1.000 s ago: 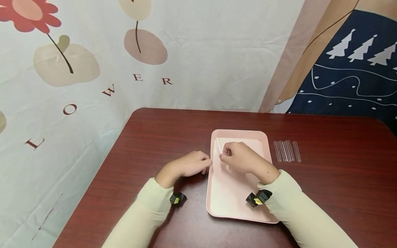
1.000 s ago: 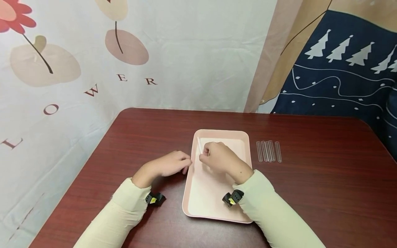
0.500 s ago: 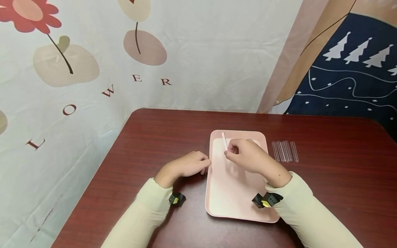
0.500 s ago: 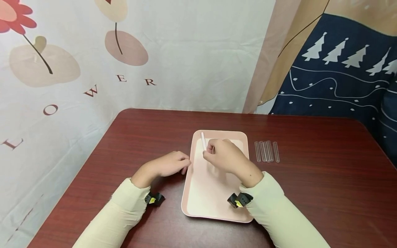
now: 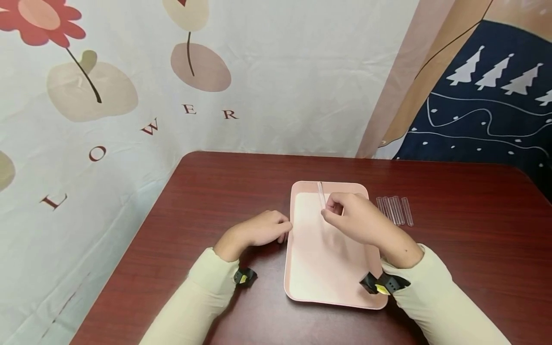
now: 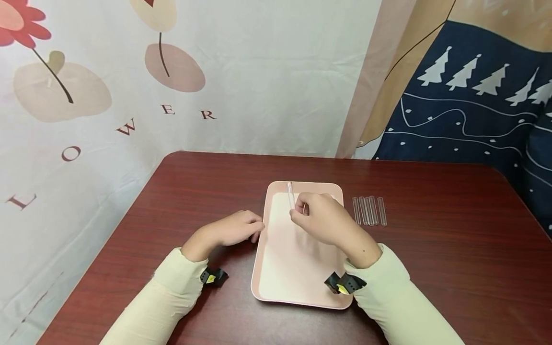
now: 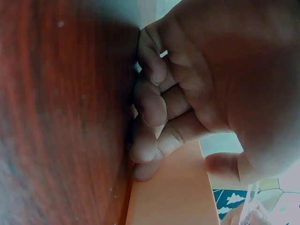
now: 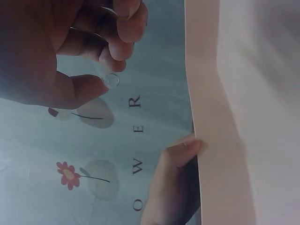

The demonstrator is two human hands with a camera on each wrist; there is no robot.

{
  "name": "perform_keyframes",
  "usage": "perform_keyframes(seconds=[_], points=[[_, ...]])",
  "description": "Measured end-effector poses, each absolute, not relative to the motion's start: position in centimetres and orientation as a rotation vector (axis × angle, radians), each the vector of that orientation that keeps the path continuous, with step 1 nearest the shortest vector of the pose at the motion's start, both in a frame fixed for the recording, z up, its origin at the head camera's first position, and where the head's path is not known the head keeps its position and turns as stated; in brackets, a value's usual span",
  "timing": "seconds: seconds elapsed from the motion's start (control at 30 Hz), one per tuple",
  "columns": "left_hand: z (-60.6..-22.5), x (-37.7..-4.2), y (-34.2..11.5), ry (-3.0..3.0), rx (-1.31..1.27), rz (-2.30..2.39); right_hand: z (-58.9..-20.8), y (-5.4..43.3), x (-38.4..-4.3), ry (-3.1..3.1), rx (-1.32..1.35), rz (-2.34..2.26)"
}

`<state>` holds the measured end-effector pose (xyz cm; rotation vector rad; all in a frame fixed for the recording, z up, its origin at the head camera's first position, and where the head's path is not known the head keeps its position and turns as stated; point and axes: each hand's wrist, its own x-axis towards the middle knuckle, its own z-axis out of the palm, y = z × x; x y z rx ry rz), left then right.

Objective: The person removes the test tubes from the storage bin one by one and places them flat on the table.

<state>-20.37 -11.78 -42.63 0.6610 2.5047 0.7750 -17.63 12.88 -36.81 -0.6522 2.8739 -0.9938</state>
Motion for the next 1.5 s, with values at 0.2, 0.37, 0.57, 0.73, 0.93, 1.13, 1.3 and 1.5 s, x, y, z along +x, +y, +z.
perform_keyframes(seconds=[0.2,0.37,0.57,0.73,0.93,1.13,1.3,1.5], points=[[-42.7,-20.2,-11.8,2.504,0.643,0.773,-36.5,13.6,-16.9,2.89,-0.642,-1.0],[-42.7,-20.2,-11.8,2.502,0.647,0.787,-36.0,14.7,-16.3,2.909,-0.61,-0.983],[-42.5,-20.3,-11.8,2.505,0.647,0.78,-35.7,15.9,-16.0,2.923,-0.582,-0.991],[-42.5,-20.3,-11.7,2.507,0.652,0.777,-35.8,16.7,-15.7,2.947,-0.57,-0.979],[-42.7,-20.4,-11.8,2.507,0.664,0.782,-36.1,17.7,-15.5,3.004,-0.544,-0.904],[-42.8,-20.4,-11.8,2.505,0.665,0.788,-36.6,18.9,-15.3,3.027,-0.504,-0.877],[-42.6,-20.3,-11.8,2.503,0.659,0.797,-36.8,19.8,-15.2,3.024,-0.467,-0.88],[-42.7,-20.4,-11.8,2.502,0.664,0.804,-37.2,20.9,-15.2,3.037,-0.449,-0.884]])
